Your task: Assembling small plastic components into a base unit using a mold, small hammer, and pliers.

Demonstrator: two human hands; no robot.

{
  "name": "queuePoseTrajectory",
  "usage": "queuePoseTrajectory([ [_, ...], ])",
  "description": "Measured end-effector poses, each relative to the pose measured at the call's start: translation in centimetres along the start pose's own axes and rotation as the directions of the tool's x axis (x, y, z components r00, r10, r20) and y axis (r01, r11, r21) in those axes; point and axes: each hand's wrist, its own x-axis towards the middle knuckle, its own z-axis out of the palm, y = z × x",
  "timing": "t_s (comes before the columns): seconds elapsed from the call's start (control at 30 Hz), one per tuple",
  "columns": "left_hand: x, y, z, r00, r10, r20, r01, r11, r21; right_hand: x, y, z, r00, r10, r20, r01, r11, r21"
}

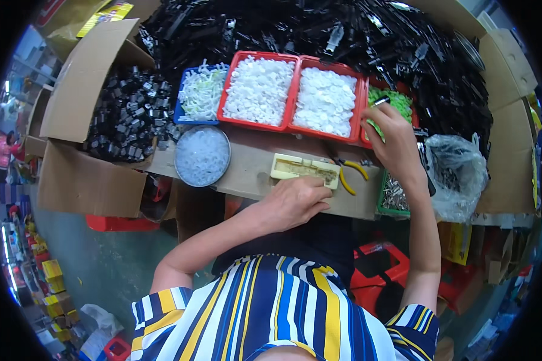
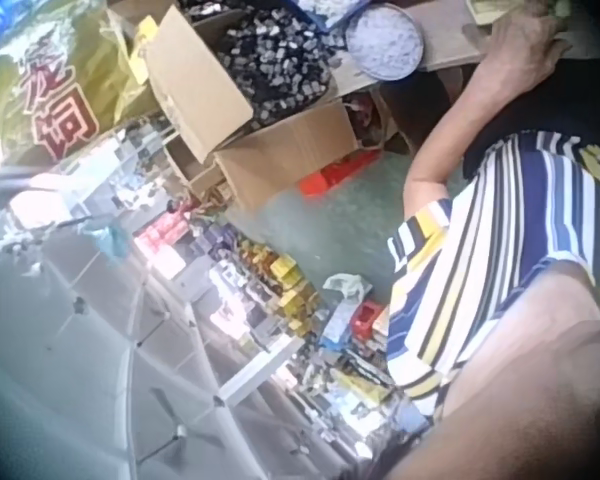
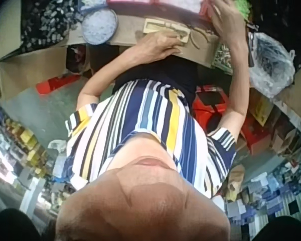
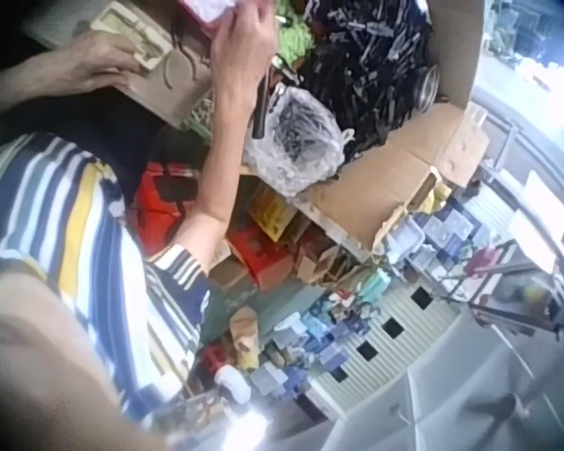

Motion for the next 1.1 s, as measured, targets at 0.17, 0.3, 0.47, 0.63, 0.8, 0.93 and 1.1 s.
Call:
queuePoseTrajectory([
  [0.17, -1.9, -0.3, 0.0, 0.996, -0.083, -0.042, 0.081, 0.995, -0.058, 10.5, -0.1, 5.3, 0.987, -0.162, 0.013, 0.162, 0.987, 0.026],
  [0.3, -3.0, -0.3, -0.5, 0.991, -0.105, -0.083, 0.1, 0.993, -0.065, 17.3, 0.0, 9.4, 0.974, -0.221, 0.057, 0.228, 0.951, -0.211],
  [0.47, -4.5, -1.5, -1.6, 0.978, -0.163, -0.13, 0.149, 0.983, -0.108, 21.6, 0.3, 10.8, 0.963, 0.053, 0.265, 0.063, 0.909, -0.411],
  [0.63, -5.6, -2.9, -1.9, 0.972, -0.164, -0.171, 0.146, 0.983, -0.115, 23.0, 2.2, 10.9, 0.942, 0.103, 0.32, -0.011, 0.961, -0.277],
  [0.8, -5.3, -2.5, -2.1, 0.976, -0.174, -0.134, 0.157, 0.979, -0.13, 23.8, 4.8, 9.7, 0.999, 0.0, -0.048, 0.001, 1.0, 0.027],
  [0.93, -5.1, -1.9, -1.7, 0.979, -0.164, -0.121, 0.147, 0.98, -0.134, 23.8, 4.5, 5.8, 0.943, -0.07, -0.327, 0.139, 0.971, 0.193],
  [1.1, -5.8, -1.4, -2.2, 0.966, -0.184, -0.184, 0.158, 0.976, -0.148, 18.5, -0.4, 1.6, 0.941, -0.292, -0.17, 0.324, 0.924, 0.204],
])
